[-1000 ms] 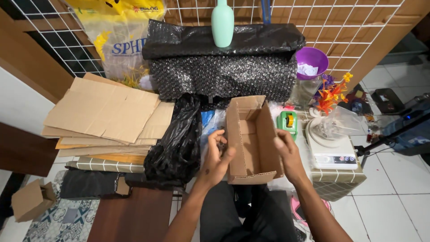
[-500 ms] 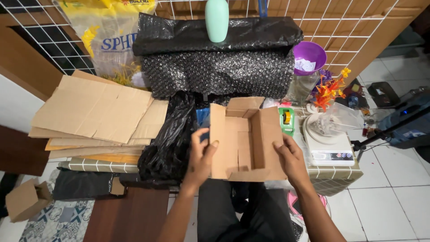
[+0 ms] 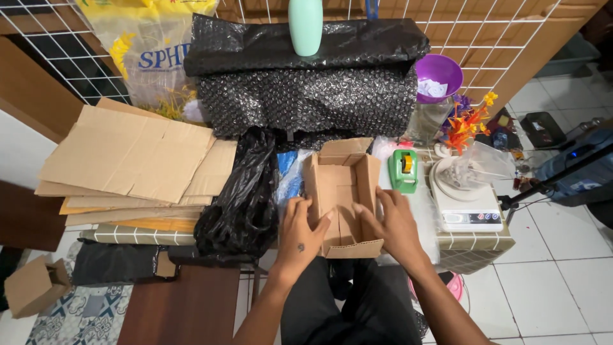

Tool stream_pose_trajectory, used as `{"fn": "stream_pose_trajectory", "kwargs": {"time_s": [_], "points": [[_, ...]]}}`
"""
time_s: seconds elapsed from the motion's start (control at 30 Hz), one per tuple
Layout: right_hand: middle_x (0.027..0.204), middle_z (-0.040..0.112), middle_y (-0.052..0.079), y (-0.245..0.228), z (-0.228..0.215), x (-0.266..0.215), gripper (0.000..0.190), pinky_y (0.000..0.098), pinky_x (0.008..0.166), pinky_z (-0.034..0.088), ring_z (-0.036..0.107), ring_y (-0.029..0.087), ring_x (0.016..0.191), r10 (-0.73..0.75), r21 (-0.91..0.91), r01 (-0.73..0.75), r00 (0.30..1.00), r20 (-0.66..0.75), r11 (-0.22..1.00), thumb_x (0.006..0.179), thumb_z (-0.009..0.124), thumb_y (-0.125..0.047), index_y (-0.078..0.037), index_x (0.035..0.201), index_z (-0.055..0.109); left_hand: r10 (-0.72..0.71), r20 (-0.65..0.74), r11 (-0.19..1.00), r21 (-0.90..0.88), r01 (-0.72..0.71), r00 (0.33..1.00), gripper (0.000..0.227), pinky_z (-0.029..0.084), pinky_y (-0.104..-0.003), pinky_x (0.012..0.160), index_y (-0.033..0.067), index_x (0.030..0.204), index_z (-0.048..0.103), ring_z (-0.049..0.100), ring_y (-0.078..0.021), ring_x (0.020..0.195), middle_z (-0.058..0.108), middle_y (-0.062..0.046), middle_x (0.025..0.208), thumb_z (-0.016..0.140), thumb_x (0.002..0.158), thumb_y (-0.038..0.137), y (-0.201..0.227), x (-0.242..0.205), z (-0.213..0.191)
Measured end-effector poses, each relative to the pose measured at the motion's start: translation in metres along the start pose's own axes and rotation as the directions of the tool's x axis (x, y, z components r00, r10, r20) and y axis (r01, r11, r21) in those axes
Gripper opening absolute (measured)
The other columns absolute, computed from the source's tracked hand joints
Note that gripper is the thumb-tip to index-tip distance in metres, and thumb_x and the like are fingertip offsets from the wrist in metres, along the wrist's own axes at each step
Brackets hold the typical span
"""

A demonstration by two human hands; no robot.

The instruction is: The person scoops pebbles into a plastic bag, weighs it on a digital scale, then places the bag into a small cardboard box and wraps the box in bubble wrap and black plastic tape.

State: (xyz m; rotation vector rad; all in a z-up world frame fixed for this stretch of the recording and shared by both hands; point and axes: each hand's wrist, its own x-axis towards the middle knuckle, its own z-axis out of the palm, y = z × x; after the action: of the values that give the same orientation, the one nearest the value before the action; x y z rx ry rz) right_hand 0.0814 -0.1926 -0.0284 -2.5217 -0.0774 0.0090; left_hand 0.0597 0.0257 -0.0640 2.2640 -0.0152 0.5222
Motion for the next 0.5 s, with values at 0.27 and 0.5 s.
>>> {"fn": "stream_pose_trajectory", "kwargs": {"time_s": [0.27,0.5], "points": [[0.105,0.074,0.023,0.009,0.018,0.008,0.070,0.0516,0.075,0.061,0.073,0.041,0.092,-0.012,0.239,0.019,1.000,-0.028,0.971,0.093,0.061,-0.019,0.002,0.155,0.037,-0.081,0.122,0.991,-0.099,0.093,0.989,0.035,0.060,-0.045,0.068,0.0039,0.124,0.072,0.072,-0.0399,0.090,0.074,-0.015,0.105,0.058,0.097,0.022,-0.007,0.002,0.005],[0.111,0.072,0.028,0.010,0.025,0.008,0.072,0.0610,0.084,0.057,0.071,0.049,0.097,-0.094,0.088,0.102,0.991,-0.094,0.991,0.090,0.056,-0.013,-0.004,0.158,0.034,-0.055,0.142,0.997,-0.045,0.062,0.988,0.053,0.058,-0.060,0.077,-0.0060,0.135,0.060,0.069,-0.0537,0.096,0.070,-0.033,0.106,0.064,0.087,0.016,0.035,0.016,-0.028]]}}
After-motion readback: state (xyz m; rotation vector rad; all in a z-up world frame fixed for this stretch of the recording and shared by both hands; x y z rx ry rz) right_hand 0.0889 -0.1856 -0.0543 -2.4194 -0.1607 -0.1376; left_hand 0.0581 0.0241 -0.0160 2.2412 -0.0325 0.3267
